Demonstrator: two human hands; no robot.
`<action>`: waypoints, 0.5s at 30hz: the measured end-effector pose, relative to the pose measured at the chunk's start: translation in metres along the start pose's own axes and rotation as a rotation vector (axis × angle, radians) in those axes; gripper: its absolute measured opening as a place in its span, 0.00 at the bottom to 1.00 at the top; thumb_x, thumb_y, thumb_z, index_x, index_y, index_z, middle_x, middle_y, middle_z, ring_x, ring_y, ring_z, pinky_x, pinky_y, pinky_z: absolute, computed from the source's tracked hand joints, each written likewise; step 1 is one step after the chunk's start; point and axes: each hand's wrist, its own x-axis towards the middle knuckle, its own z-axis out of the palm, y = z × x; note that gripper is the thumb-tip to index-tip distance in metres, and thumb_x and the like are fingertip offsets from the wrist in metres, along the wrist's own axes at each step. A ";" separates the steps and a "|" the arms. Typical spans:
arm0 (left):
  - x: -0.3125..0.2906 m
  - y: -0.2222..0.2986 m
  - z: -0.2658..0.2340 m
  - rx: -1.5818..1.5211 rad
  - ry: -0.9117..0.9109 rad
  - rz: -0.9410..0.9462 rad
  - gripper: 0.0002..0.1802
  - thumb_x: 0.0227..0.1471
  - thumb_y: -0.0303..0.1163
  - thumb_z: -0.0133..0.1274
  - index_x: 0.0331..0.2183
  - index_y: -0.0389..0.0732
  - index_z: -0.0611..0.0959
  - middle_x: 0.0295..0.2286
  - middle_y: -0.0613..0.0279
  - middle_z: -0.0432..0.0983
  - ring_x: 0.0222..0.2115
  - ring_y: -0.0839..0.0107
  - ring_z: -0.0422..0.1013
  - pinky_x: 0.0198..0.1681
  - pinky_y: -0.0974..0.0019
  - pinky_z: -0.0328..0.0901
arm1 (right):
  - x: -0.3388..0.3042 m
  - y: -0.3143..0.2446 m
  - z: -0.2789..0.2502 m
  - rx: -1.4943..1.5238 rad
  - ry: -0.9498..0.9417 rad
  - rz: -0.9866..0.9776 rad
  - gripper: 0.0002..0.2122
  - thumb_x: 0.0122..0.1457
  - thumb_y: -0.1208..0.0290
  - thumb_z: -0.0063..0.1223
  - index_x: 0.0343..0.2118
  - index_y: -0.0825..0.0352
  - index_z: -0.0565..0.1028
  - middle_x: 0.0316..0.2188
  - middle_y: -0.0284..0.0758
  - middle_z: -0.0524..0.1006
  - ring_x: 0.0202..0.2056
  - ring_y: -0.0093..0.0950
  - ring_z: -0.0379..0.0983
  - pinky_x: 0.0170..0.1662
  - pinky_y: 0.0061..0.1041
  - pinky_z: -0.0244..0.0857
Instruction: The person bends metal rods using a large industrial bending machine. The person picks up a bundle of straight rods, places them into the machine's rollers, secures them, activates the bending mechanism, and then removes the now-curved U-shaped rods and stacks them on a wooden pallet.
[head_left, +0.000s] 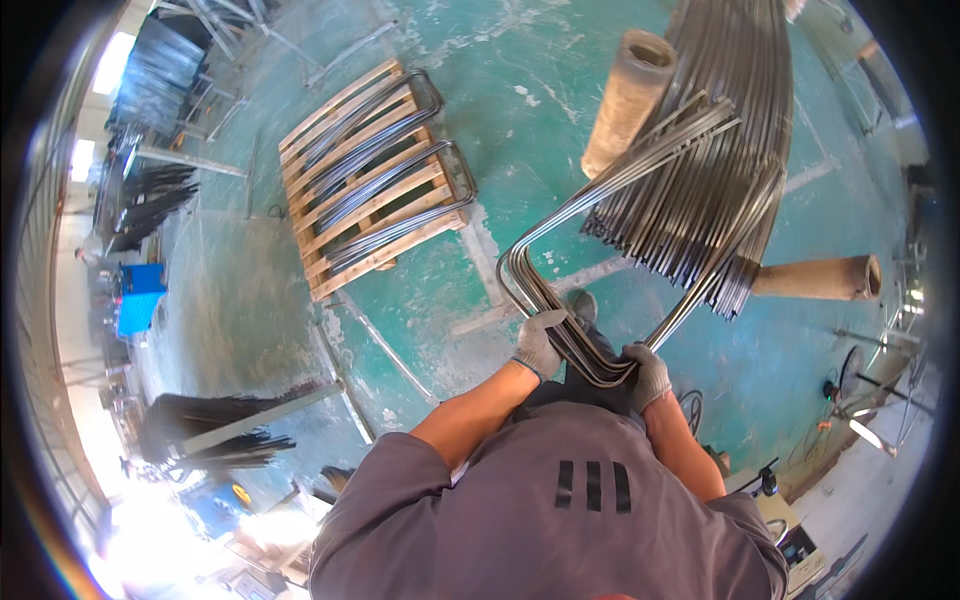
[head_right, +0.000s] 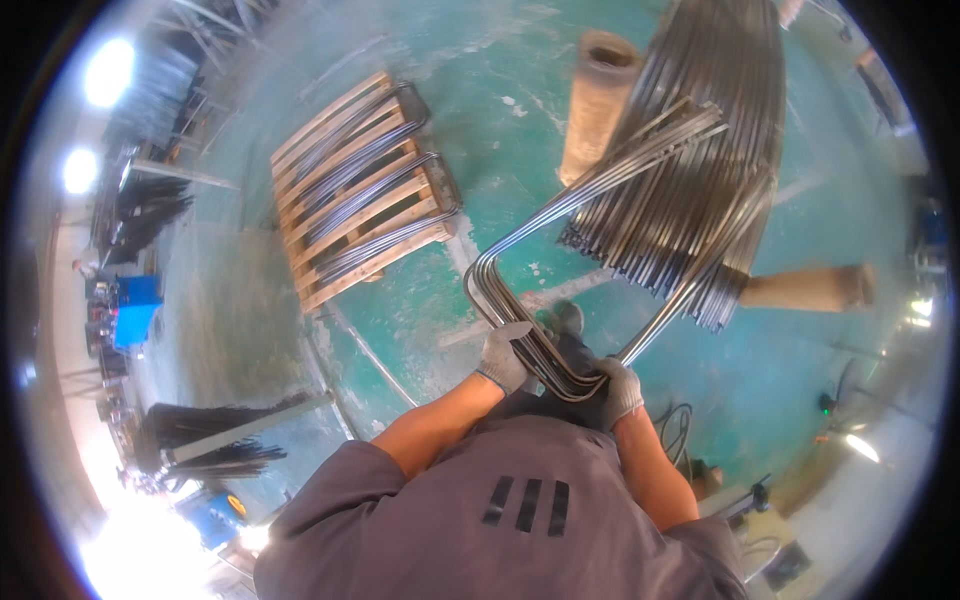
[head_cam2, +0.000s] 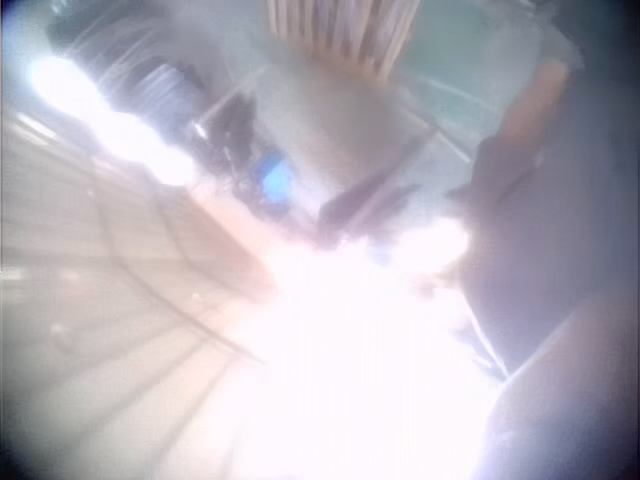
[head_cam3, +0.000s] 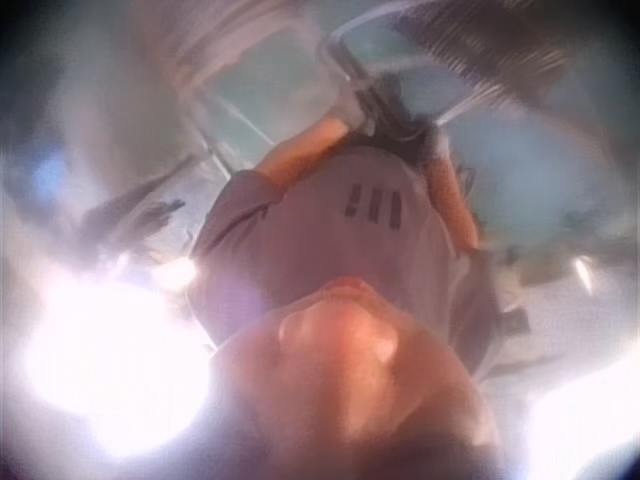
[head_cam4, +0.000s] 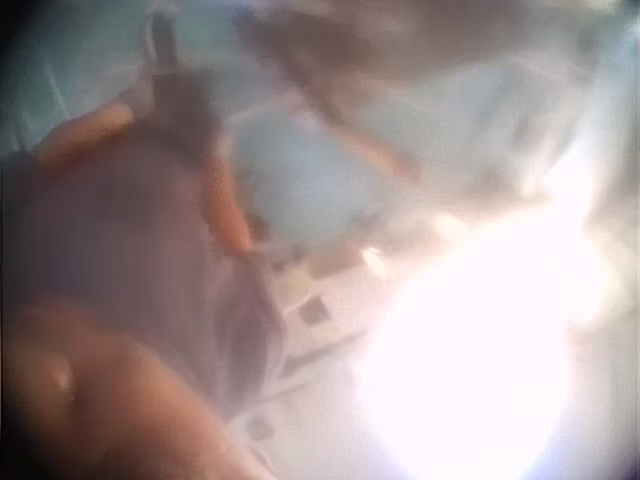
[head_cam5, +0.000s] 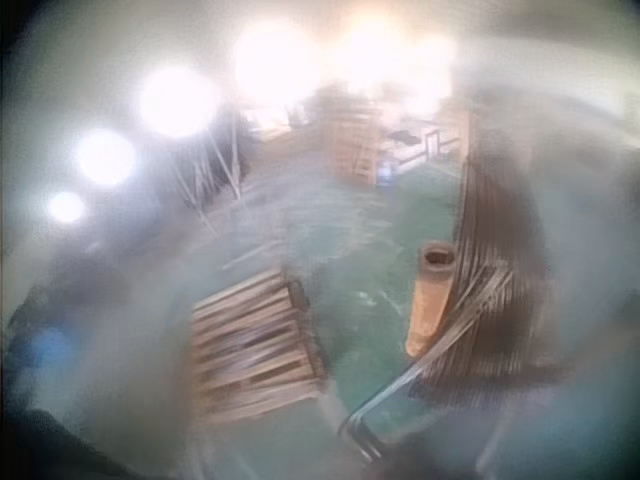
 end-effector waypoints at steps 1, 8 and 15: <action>-0.009 0.005 0.005 0.032 0.062 0.032 0.13 0.54 0.27 0.54 0.41 0.32 0.79 0.35 0.44 0.79 0.39 0.46 0.79 0.47 0.43 0.74 | -0.010 0.005 0.012 0.070 -0.043 0.056 0.13 0.65 0.69 0.49 0.43 0.75 0.76 0.39 0.49 0.81 0.42 0.45 0.80 0.51 0.47 0.75; -0.033 0.024 0.039 0.387 0.363 0.118 0.12 0.44 0.20 0.60 0.36 0.35 0.82 0.26 0.58 0.77 0.24 0.62 0.75 0.30 0.58 0.72 | 0.023 0.005 -0.011 0.054 -0.059 -0.077 0.11 0.67 0.65 0.49 0.33 0.67 0.75 0.27 0.42 0.79 0.31 0.42 0.77 0.41 0.44 0.75; -0.055 0.037 0.054 0.668 0.433 0.233 0.15 0.41 0.18 0.59 0.36 0.38 0.81 0.25 0.62 0.77 0.25 0.67 0.75 0.29 0.61 0.70 | 0.149 -0.184 -0.065 -0.172 0.215 -0.316 0.08 0.56 0.72 0.58 0.22 0.58 0.71 0.17 0.31 0.71 0.18 0.30 0.69 0.22 0.29 0.66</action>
